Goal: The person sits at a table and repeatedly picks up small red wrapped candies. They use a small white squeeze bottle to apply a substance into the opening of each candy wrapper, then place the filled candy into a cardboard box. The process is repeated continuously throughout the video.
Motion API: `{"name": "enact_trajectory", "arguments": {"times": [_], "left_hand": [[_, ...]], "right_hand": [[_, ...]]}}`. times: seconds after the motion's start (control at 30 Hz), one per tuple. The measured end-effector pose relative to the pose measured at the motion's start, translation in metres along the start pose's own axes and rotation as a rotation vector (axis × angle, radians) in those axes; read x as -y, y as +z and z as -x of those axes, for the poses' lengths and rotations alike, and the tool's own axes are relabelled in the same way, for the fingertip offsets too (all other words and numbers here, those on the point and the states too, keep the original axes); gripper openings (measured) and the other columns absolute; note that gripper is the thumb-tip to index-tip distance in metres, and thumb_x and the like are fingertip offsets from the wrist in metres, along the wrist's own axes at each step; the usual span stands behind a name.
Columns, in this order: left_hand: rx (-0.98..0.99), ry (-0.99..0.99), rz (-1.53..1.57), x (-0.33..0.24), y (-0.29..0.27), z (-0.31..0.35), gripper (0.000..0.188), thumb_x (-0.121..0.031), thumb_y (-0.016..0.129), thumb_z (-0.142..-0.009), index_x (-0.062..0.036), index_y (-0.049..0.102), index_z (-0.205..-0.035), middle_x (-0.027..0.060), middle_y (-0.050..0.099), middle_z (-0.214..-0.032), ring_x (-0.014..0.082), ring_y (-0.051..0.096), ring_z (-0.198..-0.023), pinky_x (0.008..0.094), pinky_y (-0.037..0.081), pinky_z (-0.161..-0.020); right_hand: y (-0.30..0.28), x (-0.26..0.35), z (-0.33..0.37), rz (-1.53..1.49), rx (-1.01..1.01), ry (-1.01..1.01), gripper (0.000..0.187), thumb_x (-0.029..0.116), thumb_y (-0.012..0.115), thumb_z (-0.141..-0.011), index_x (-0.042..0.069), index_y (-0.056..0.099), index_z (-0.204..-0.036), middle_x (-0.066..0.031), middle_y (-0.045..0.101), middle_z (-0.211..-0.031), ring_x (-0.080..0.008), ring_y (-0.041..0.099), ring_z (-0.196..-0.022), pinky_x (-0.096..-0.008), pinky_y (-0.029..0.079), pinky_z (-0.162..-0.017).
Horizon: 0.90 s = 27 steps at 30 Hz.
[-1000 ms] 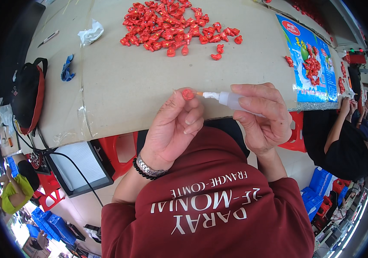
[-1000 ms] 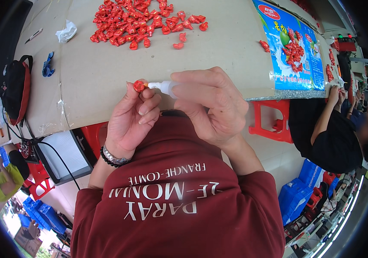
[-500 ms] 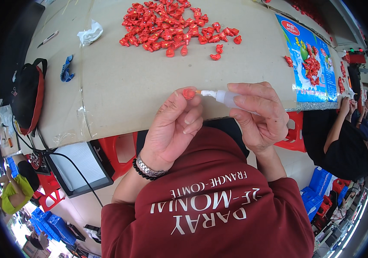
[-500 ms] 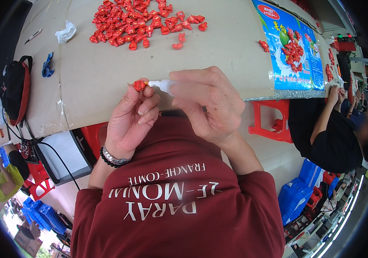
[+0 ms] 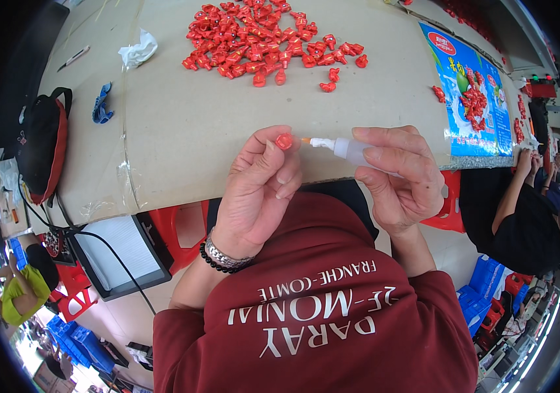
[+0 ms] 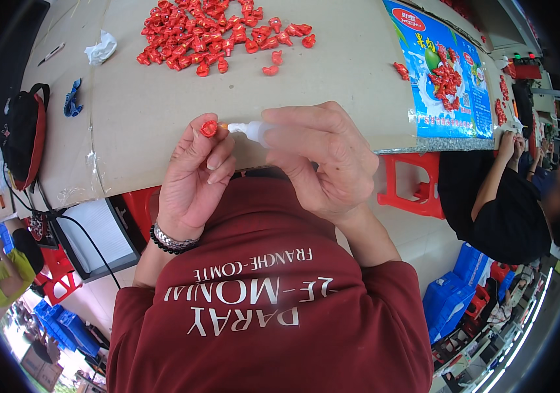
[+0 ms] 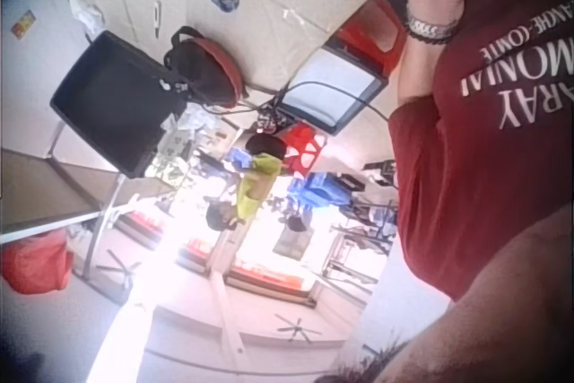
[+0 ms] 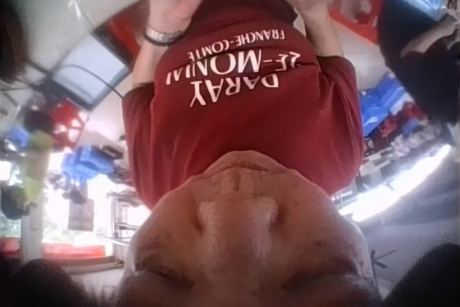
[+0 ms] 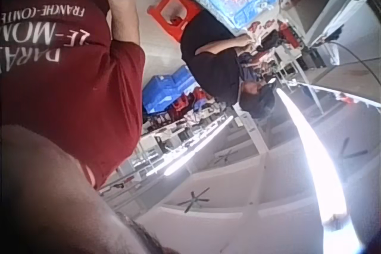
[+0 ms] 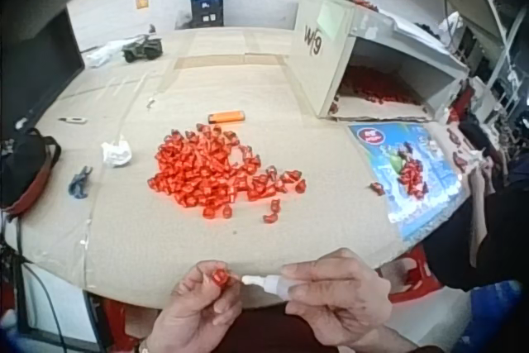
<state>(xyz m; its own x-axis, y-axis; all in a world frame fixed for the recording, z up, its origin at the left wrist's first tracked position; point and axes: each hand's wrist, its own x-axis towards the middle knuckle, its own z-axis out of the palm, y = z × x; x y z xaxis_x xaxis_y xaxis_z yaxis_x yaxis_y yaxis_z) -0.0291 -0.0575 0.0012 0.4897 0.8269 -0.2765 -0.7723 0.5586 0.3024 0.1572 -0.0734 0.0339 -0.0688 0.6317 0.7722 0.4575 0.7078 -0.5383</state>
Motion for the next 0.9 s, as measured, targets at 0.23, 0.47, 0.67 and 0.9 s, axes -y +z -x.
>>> {"name": "enact_trajectory", "arguments": {"times": [0.23, 0.47, 0.67, 0.9], "left_hand": [[0.036, -0.013, 0.002, 0.0004, -0.0028, -0.0011, 0.024, -0.014, 0.056, -0.092, -0.0023, 0.056, -0.112, 0.0060, 0.060, -0.093, 0.0086, 0.041, -0.064, 0.0193, 0.034, -0.050], [0.032, -0.045, -0.001, 0.0014, -0.0029, -0.0004, 0.025, -0.015, 0.056, -0.092, -0.0016, 0.055, -0.113, 0.0058, 0.060, -0.093, 0.0087, 0.042, -0.064, 0.0194, 0.034, -0.050], [0.037, -0.040, 0.004, 0.0014, -0.0035, -0.0006, 0.024, -0.015, 0.056, -0.092, -0.0017, 0.056, -0.112, 0.0062, 0.061, -0.093, 0.0088, 0.041, -0.064, 0.0193, 0.034, -0.050], [0.030, 0.008, -0.003, 0.0021, -0.0044, -0.0016, 0.022, -0.011, 0.057, -0.091, -0.0029, 0.057, -0.111, 0.0066, 0.060, -0.095, 0.0089, 0.040, -0.064, 0.0193, 0.034, -0.050]], "right_hand": [[-0.0023, 0.0038, 0.0015, -0.005, 0.058, 0.054, 0.024, 0.011, 0.073, -0.077, 0.002, 0.059, -0.095, -0.0193, 0.065, -0.096, -0.0203, 0.059, -0.074, -0.0282, 0.044, -0.061], [-0.0017, 0.0040, -0.0006, -0.007, 0.070, 0.039, 0.024, 0.010, 0.073, -0.077, 0.003, 0.059, -0.095, -0.0195, 0.065, -0.097, -0.0199, 0.058, -0.073, -0.0276, 0.044, -0.060], [-0.0012, 0.0042, 0.0012, 0.006, 0.065, 0.052, 0.023, 0.009, 0.073, -0.077, 0.003, 0.059, -0.095, -0.0191, 0.065, -0.097, -0.0195, 0.058, -0.072, -0.0274, 0.044, -0.060], [-0.0012, 0.0029, -0.0024, 0.006, 0.000, 0.013, 0.025, -0.004, 0.072, -0.069, 0.002, 0.062, -0.090, -0.0162, 0.066, -0.092, -0.0179, 0.057, -0.065, -0.0248, 0.044, -0.050]]}}
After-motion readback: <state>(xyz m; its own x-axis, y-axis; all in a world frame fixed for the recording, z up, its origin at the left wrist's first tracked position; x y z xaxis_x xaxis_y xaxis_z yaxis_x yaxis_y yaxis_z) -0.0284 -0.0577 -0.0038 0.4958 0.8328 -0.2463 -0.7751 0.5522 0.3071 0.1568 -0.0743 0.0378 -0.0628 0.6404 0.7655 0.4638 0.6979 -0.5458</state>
